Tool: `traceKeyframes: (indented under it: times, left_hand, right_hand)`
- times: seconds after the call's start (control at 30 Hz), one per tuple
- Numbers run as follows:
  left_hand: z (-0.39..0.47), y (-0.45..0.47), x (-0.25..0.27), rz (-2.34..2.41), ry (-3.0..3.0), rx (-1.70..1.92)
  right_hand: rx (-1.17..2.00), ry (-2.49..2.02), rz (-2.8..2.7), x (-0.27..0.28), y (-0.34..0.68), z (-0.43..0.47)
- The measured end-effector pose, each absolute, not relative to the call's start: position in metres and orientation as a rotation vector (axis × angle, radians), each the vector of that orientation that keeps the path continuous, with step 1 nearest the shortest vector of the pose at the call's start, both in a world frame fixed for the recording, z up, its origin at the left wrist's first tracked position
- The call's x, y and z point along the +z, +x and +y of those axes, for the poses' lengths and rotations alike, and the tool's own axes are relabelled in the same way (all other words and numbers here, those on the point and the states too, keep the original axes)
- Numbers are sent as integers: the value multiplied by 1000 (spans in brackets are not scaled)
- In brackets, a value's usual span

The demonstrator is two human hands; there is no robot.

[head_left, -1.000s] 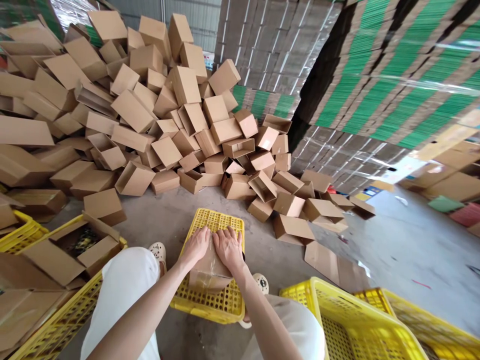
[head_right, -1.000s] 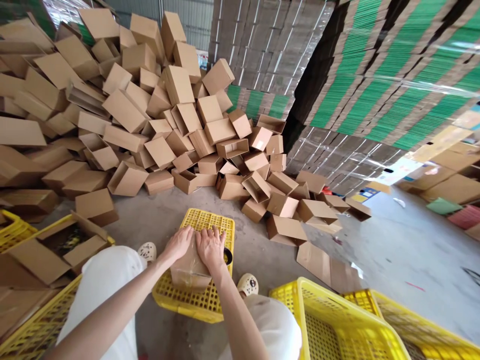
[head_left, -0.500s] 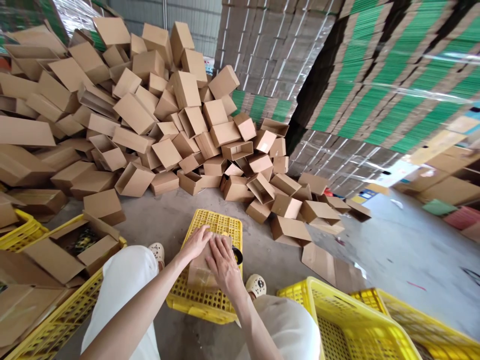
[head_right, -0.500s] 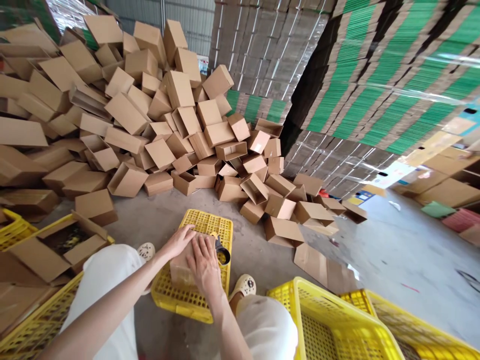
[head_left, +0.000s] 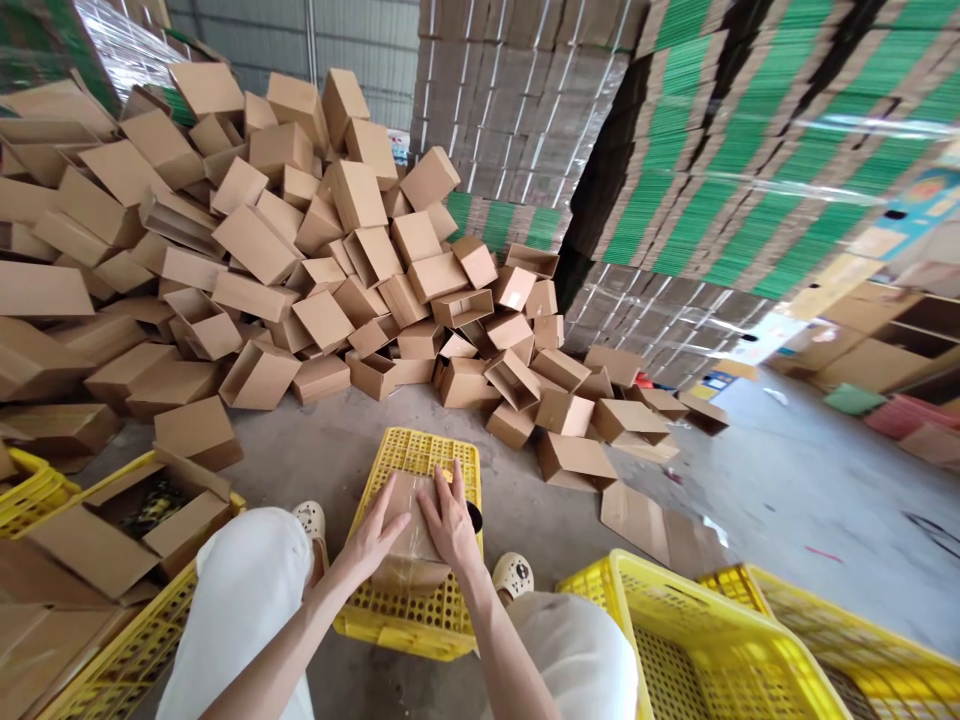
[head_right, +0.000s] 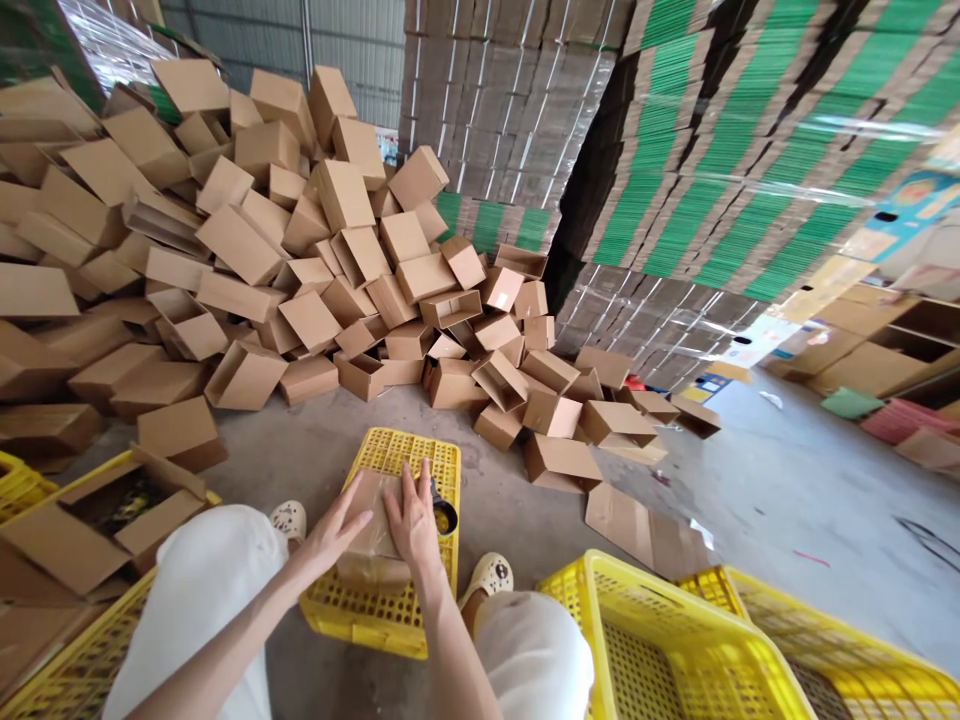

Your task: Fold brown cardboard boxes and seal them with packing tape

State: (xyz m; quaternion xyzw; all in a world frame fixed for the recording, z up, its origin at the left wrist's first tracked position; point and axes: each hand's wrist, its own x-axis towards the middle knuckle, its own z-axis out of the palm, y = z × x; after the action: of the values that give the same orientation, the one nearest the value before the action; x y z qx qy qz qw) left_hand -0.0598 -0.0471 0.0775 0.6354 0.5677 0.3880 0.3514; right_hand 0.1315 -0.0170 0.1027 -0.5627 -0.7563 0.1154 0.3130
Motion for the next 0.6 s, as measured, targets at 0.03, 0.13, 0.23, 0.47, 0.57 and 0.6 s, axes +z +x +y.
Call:
traceKeyframes:
  times: [0.03,0.13,0.23,0.47,0.57,0.6]
  left_hand:
    - [-47,-59,82,1466,1643,991]
    - [-48,-57,93,1488,1651,958]
    - [-58,-57,97,1496,1672,987]
    - [-84,-72,112,1311,1656,936]
    - [-83,-79,123,1242,1652,842]
    - [-82,-81,125,1225,1647,816]
  right_hand:
    - [407,-1492,-1930,99,136,-21]
    - [698,-1449,-1839,94,151,-38]
    - [845,-1332,-1844,93,162,-58]
    - [771,-1401,-1770,95,143,-82]
    - [791,-1425,-1734,105,139,-81]
    - [803,-1427,-1721,109,139,-81]
